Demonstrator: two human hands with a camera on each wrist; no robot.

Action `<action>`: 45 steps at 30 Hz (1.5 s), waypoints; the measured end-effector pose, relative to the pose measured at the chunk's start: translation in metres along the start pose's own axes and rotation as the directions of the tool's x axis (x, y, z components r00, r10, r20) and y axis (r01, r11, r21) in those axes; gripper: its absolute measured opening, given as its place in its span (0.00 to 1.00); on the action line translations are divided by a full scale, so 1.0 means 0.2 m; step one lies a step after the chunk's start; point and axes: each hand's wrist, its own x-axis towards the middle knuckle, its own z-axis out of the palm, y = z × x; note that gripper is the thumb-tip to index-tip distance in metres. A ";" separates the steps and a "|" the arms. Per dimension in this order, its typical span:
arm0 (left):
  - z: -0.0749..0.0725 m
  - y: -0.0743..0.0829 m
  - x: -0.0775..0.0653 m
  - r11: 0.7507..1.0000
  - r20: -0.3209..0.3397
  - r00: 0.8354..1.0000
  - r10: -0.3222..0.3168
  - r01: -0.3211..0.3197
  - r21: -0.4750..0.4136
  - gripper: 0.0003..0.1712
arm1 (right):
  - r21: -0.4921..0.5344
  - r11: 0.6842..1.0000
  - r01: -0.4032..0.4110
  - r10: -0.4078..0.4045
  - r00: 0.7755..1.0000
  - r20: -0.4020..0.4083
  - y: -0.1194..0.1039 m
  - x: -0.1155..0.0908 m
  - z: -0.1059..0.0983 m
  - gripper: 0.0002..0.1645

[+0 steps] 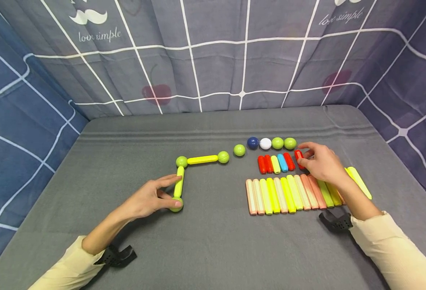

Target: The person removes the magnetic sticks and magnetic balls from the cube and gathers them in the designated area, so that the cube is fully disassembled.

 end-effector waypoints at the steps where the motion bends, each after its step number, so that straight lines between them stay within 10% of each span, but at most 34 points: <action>1: 0.00 0.00 0.00 1.000 -0.001 1.000 -0.001 0.001 -0.001 0.47 | 0.003 1.000 -0.009 0.009 1.000 0.017 0.01 0.01 0.00 0.26; 15: 0.01 0.01 0.01 1.000 0.006 1.000 0.005 -0.005 0.010 0.48 | -0.018 1.000 0.004 -0.002 0.997 0.076 0.01 0.05 -0.01 0.24; 33: 0.14 0.06 -0.02 0.994 -0.089 0.996 -0.010 0.020 0.106 0.41 | 0.078 0.982 0.170 -0.163 0.983 -0.080 -0.25 -0.17 0.14 0.11; 38: 0.13 0.07 -0.01 0.991 -0.166 0.986 0.017 0.005 0.132 0.23 | 0.143 0.952 0.271 -0.273 0.962 -0.009 -0.40 -0.21 0.26 0.08; 45: 0.00 0.08 0.09 0.945 -0.270 0.957 0.103 -0.009 0.328 0.26 | 0.228 0.893 0.389 -0.426 0.893 0.147 -0.61 -0.25 0.42 0.12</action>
